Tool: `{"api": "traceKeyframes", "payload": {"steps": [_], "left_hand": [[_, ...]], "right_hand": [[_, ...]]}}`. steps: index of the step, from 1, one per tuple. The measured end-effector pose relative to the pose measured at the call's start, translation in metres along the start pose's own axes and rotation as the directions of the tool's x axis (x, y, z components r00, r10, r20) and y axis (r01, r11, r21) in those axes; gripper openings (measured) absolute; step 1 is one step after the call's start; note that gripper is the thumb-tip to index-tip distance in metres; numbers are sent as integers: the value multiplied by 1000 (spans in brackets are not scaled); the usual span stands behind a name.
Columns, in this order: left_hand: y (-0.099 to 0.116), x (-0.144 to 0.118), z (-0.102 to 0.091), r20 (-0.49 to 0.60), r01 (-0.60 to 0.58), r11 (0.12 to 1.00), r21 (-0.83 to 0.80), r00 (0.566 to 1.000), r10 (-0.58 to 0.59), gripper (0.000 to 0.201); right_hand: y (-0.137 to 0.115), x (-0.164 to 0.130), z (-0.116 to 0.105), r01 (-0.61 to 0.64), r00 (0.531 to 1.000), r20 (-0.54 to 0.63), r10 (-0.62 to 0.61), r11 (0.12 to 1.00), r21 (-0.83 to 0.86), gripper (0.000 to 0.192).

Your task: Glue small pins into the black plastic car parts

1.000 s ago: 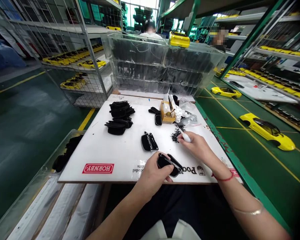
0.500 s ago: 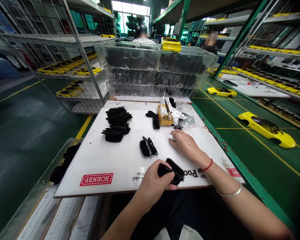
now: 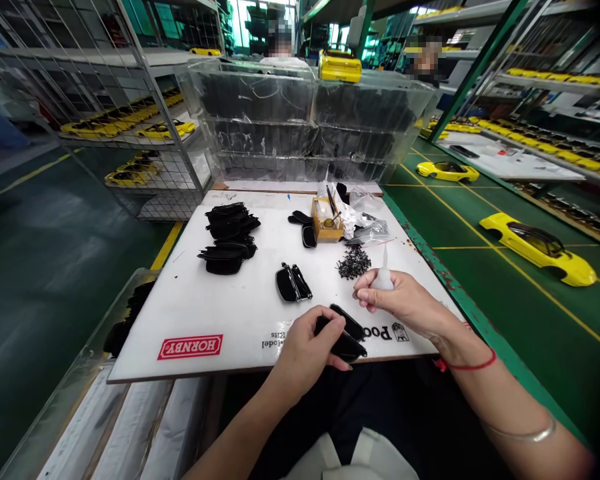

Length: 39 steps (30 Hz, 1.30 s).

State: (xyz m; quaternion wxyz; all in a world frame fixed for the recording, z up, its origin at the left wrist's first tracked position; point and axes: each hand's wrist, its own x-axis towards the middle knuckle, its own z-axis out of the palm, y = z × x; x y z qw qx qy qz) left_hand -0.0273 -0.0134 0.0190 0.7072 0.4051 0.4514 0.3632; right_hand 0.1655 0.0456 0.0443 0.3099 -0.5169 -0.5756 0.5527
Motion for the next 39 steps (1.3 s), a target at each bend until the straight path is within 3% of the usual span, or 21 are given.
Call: {"api": "traceKeyframes", "payload": {"steps": [4,13,25,33,39], "left_hand": [[5,1,2,-18,-8,996,94,1000,10,32],[-2,4,6,30,-70,980,188,997,66,32],[0,0,8,-8,-99,978,182,995,103,23],[3,-2,11,-9,-100,987,129,995,102,21],[6,-2,11,42,-17,1000,5,999,16,19]], "right_hand": [[1,-14,10,-51,998,40,50,998,32,31],[0,-27,25,-8,998,-62,6,1000,-29,32],[9,-35,23,-80,990,-105,98,983,166,35],[16,-41,20,-38,996,-80,36,999,-34,26],[14,-44,20,4,1000,-31,-8,992,-128,25]]}}
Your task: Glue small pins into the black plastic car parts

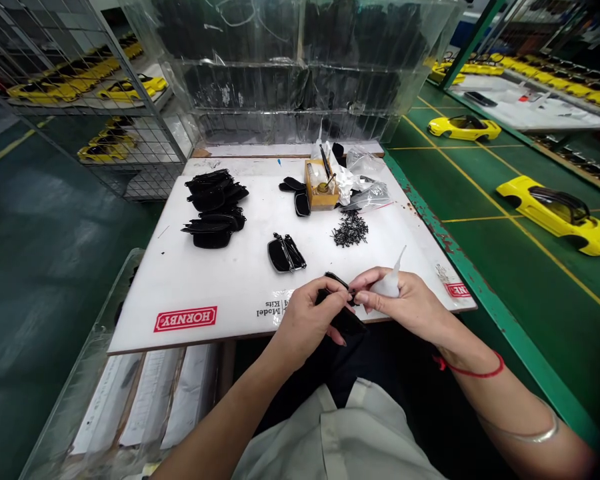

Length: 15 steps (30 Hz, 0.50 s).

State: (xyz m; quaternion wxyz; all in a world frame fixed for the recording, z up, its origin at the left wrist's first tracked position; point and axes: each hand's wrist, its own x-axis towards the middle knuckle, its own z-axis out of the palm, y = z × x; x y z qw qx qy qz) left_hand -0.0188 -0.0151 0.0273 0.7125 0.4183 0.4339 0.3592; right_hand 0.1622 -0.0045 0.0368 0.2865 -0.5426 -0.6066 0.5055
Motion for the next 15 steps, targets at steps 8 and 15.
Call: {"api": "traceKeyframes", "payload": {"steps": [8,15], "left_hand": [[0,-1,0,65,94,986,-141,994,-85,16],[0,0,2,42,92,985,-146,995,-87,16]], "right_hand": [[1,-1,0,5,1000,30,-4,999,-31,26],[8,-2,-2,-35,998,43,36,999,-16,29]]}}
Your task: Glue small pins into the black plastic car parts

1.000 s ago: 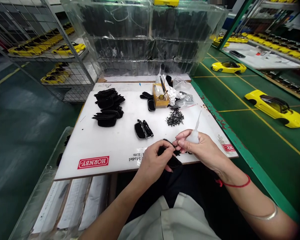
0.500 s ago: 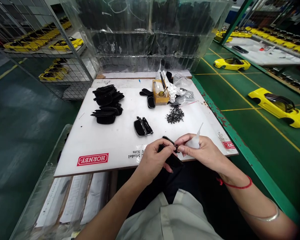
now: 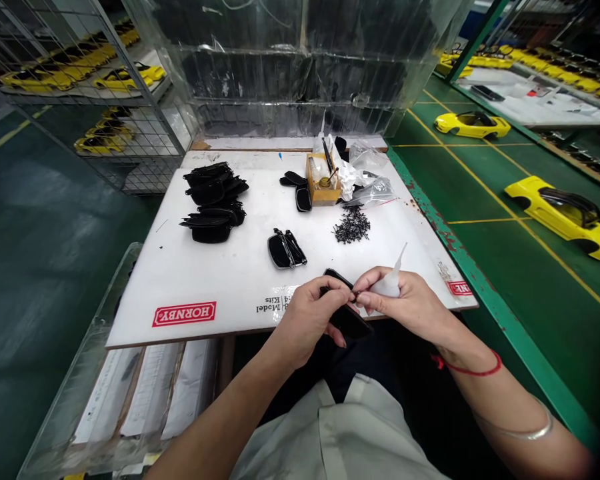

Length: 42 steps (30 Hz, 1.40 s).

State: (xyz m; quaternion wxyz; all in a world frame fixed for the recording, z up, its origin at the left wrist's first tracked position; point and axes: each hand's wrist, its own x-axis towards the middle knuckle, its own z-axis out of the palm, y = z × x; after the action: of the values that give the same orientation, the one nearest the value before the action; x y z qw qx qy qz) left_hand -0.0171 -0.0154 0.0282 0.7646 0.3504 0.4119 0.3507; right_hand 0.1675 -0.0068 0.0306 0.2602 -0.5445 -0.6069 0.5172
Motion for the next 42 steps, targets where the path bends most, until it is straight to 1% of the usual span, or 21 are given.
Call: {"api": "traceKeyframes", "payload": {"steps": [5,7,10,13,15,17,22,27,32,35,37,39,42], "left_hand": [[-4,1,-1,7,-47,999,16,999,46,15],[-5,1,0,1,-57,998,29,998,57,17],[-6,1,0,-23,-67,997,23,997,68,21],[-8,1,-1,-74,-80,997,-8,994,79,26],[-11,1,-4,-116,-74,997,-25,991,71,27],[-15,1,-7,-144,-66,997,-31,988,61,28],[-20,1,-10,-153,-73,996,-40,986,66,31],[-18,0,-7,-155,-73,997,-22,985,69,30],[-14,-2,-2,-181,-68,998,19,981,70,30],[-11,-3,0,-197,-73,997,34,977,78,30],[-12,-3,0,-203,-84,996,41,975,90,30],[-14,-2,1,-220,-95,995,42,970,102,30],[-18,0,4,-285,-91,993,82,952,110,32]], "right_hand": [[0,-1,2,-17,1000,10,17,998,64,28],[0,-1,3,1,1000,-16,0,998,58,26],[-1,-1,4,24,996,-92,-22,1000,19,24],[0,-3,1,33,983,-180,-45,997,-68,21],[-1,-8,-1,28,972,-226,-68,984,-178,18],[-1,-13,-2,20,965,-244,-93,958,-286,15],[-1,-24,0,49,961,-222,-163,894,-445,11],[2,-24,3,108,941,-215,-262,833,-542,8],[7,-25,4,226,909,-148,-389,761,-608,4],[10,-24,5,294,890,-96,-446,722,-627,8],[10,-24,7,310,887,-82,-454,719,-622,12],[7,-26,9,303,898,-69,-434,726,-618,16],[0,-27,11,286,916,-27,-401,698,-656,19]]}}
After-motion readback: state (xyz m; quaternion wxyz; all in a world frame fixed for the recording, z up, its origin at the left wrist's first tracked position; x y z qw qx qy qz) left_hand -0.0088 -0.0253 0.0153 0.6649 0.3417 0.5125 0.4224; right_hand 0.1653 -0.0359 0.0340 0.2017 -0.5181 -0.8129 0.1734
